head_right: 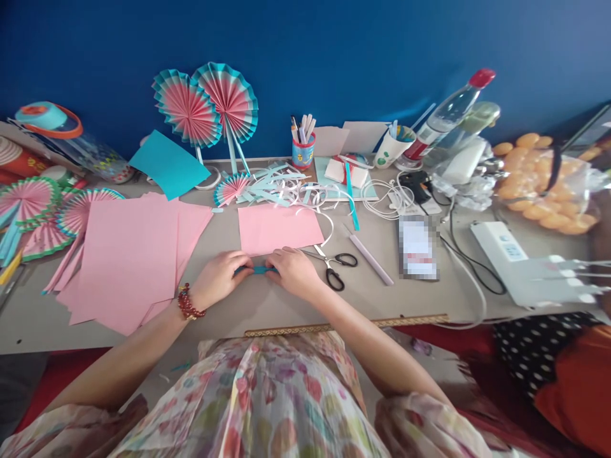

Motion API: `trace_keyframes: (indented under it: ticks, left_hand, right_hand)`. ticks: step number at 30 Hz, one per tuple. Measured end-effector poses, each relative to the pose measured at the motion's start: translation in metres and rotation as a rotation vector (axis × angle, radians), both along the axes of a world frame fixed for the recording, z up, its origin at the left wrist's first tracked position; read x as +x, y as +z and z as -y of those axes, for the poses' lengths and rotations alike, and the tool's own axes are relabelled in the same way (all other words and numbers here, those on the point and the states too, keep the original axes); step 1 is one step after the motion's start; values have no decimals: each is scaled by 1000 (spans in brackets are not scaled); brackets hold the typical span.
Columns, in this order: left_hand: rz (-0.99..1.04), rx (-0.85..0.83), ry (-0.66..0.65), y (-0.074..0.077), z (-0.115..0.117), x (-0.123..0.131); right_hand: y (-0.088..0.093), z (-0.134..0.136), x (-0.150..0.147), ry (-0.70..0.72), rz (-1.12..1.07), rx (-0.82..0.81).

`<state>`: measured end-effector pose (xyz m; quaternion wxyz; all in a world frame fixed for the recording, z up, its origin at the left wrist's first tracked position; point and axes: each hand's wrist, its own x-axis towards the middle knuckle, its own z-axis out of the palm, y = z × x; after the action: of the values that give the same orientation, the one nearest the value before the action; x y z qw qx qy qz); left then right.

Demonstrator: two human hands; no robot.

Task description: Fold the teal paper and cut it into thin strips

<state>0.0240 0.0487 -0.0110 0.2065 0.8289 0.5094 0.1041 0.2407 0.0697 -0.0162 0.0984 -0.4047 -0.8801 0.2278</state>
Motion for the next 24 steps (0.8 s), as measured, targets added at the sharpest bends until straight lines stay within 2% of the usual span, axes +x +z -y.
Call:
trace_keyframes:
  ticks: [8, 15, 24]
  left_hand:
    - [0, 24, 53, -2, 6, -6]
    - [74, -70, 63, 0, 6, -17]
    - [72, -119, 50, -2, -4, -20]
  right_hand:
    - [6, -4, -5, 3, 16, -45]
    - [7, -4, -6, 1, 70, -36]
    - [5, -1, -11, -52, 108, -8]
